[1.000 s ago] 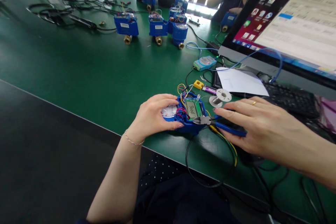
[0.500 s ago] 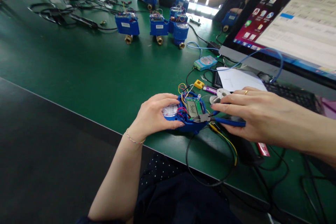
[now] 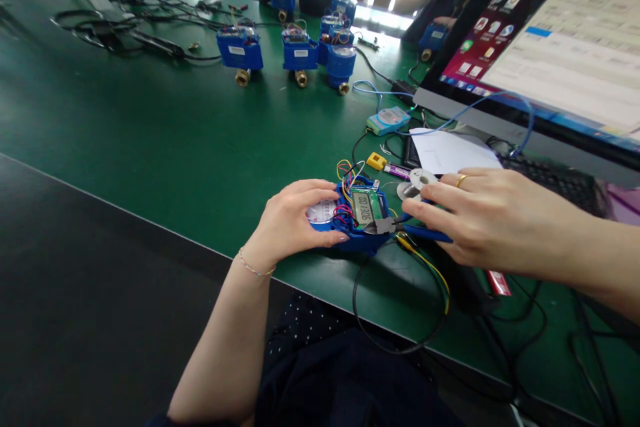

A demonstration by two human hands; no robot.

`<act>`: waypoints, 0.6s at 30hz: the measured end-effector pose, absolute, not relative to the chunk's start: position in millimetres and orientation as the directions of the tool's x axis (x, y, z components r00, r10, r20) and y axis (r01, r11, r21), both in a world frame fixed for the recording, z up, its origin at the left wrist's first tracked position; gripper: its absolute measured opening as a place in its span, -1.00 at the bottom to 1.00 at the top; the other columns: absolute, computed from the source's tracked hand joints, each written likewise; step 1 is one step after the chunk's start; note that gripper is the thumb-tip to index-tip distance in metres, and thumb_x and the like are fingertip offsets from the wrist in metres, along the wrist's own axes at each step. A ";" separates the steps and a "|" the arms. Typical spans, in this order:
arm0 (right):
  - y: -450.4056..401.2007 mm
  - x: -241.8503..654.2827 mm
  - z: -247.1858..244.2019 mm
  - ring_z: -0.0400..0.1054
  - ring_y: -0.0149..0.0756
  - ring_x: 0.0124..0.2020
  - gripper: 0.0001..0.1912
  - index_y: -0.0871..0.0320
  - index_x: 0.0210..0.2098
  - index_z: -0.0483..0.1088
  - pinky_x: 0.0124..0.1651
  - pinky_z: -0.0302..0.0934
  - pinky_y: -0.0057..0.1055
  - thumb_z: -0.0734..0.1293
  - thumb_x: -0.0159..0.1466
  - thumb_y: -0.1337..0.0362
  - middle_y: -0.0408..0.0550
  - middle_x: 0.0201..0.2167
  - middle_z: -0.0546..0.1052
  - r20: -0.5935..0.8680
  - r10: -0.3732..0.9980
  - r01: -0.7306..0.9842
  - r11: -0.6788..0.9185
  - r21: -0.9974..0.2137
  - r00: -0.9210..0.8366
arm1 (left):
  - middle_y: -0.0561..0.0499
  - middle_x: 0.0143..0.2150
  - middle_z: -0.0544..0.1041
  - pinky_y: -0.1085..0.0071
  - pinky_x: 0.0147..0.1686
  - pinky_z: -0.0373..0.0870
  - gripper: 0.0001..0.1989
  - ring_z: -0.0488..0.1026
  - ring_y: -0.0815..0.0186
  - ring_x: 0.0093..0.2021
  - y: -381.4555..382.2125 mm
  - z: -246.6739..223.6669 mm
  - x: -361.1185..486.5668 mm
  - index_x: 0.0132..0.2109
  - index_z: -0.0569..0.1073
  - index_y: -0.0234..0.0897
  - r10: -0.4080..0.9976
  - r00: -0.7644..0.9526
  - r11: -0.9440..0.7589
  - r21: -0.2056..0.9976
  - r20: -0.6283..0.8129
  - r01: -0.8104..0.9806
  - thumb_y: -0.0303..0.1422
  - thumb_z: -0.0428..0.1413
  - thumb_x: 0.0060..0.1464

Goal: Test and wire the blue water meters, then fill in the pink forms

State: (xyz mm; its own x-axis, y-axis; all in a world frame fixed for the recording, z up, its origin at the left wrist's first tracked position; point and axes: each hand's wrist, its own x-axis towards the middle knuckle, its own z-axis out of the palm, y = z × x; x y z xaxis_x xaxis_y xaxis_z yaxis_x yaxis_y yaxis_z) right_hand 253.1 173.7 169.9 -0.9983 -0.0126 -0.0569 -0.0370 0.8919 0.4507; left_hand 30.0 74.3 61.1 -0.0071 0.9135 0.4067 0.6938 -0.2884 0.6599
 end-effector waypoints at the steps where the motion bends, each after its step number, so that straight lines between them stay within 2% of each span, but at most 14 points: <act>1: 171.9 253.7 170.0 0.22 -0.25 -0.48 -0.77 0.25 -0.27 0.38 -0.45 0.04 -0.36 0.14 0.15 0.41 0.03 -0.45 0.35 -0.057 -0.005 -0.031 0.891 0.454 -0.998 | -0.08 -0.05 0.46 0.22 0.02 0.32 -0.52 0.37 0.22 -0.02 74.3 61.2 30.0 -0.15 0.46 -0.26 0.914 -0.006 -0.289 0.660 0.406 0.693 -0.15 0.28 -0.26; 5: 166.7 256.0 166.6 0.20 -0.25 -0.46 -0.78 0.22 -0.27 0.37 -0.40 0.03 -0.37 0.15 0.13 0.41 -0.01 -0.47 0.31 -0.062 0.084 0.048 0.893 0.448 -0.994 | -0.07 -0.04 0.46 0.22 0.03 0.31 -0.50 0.36 0.22 -0.01 73.6 61.2 29.7 -0.12 0.45 -0.25 0.912 -0.003 -0.292 0.656 0.410 0.696 -0.15 0.28 -0.26; 8: 167.1 257.5 161.3 0.19 -0.26 -0.44 -0.80 0.18 -0.25 0.36 -0.35 0.04 -0.37 0.24 0.11 0.34 -0.04 -0.45 0.31 -0.064 0.148 0.108 0.903 0.415 -0.987 | -0.07 -0.02 0.44 0.22 0.03 0.31 -0.45 0.35 0.22 -0.01 72.2 61.2 29.4 -0.06 0.42 -0.22 0.910 0.006 -0.295 0.638 0.414 0.711 -0.13 0.27 -0.24; 12: 170.1 257.4 155.8 0.18 -0.28 -0.41 -0.71 0.15 -0.18 0.35 -0.28 0.06 -0.37 0.32 0.09 0.23 -0.04 -0.38 0.34 -0.065 0.158 0.124 0.924 0.361 -0.985 | -0.06 0.00 0.42 0.21 0.03 0.31 -0.49 0.34 0.22 0.00 70.3 61.6 29.4 -0.05 0.43 -0.19 0.911 0.035 -0.306 0.615 0.411 0.727 -0.13 0.25 -0.19; 18: 171.9 258.6 154.1 0.21 -0.28 -0.39 -0.73 0.15 -0.17 0.37 -0.26 0.07 -0.38 0.30 0.11 0.26 -0.03 -0.37 0.36 -0.065 0.147 0.119 0.942 0.315 -0.987 | -0.06 -0.01 0.42 0.20 0.02 0.32 -0.53 0.35 0.21 -0.01 69.7 62.8 30.0 -0.09 0.45 -0.19 0.912 0.035 -0.305 0.619 0.409 0.724 -0.16 0.26 -0.20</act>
